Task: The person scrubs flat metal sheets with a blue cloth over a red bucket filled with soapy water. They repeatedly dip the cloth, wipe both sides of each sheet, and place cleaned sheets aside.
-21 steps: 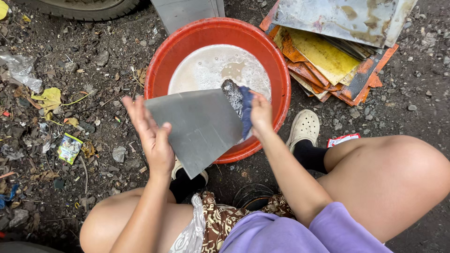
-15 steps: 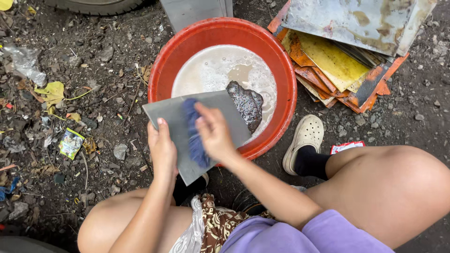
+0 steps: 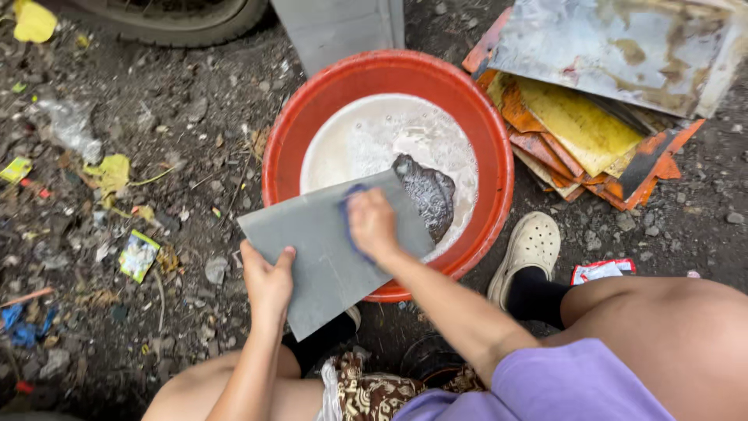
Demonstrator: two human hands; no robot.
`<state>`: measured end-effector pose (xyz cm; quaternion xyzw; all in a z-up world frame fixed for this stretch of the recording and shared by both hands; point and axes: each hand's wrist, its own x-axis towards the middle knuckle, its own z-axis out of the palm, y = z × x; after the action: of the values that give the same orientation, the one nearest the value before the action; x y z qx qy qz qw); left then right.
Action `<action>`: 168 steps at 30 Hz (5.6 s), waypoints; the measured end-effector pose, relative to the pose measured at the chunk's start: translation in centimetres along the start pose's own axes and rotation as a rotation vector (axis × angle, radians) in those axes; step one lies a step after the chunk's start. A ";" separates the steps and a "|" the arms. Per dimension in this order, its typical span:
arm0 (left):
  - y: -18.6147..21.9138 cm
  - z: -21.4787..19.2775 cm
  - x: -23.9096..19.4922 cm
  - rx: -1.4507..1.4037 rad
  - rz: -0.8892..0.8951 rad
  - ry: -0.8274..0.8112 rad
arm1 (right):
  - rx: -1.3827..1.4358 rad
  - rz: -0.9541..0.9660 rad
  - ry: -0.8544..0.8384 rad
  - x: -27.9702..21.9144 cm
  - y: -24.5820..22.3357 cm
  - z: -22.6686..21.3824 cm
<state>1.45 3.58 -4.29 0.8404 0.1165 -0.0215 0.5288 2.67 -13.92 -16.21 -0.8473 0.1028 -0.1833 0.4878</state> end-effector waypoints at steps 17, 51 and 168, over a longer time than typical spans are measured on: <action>3.2 0.9 -0.8 0.054 -0.017 0.020 | -0.281 -0.043 -0.139 -3.9 11.6 -5.3; 5.3 2.8 0.9 0.024 0.088 0.033 | 0.118 -0.153 -0.087 -5.0 -5.4 -4.0; 13.3 -0.6 5.7 0.409 0.602 -0.260 | -0.264 0.015 -0.323 -1.8 11.6 -13.6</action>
<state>9.85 -0.40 6.80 0.9155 -0.2101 0.0057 0.3431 -4.48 -29.84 -20.45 -0.9215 0.0525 -0.0264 0.3839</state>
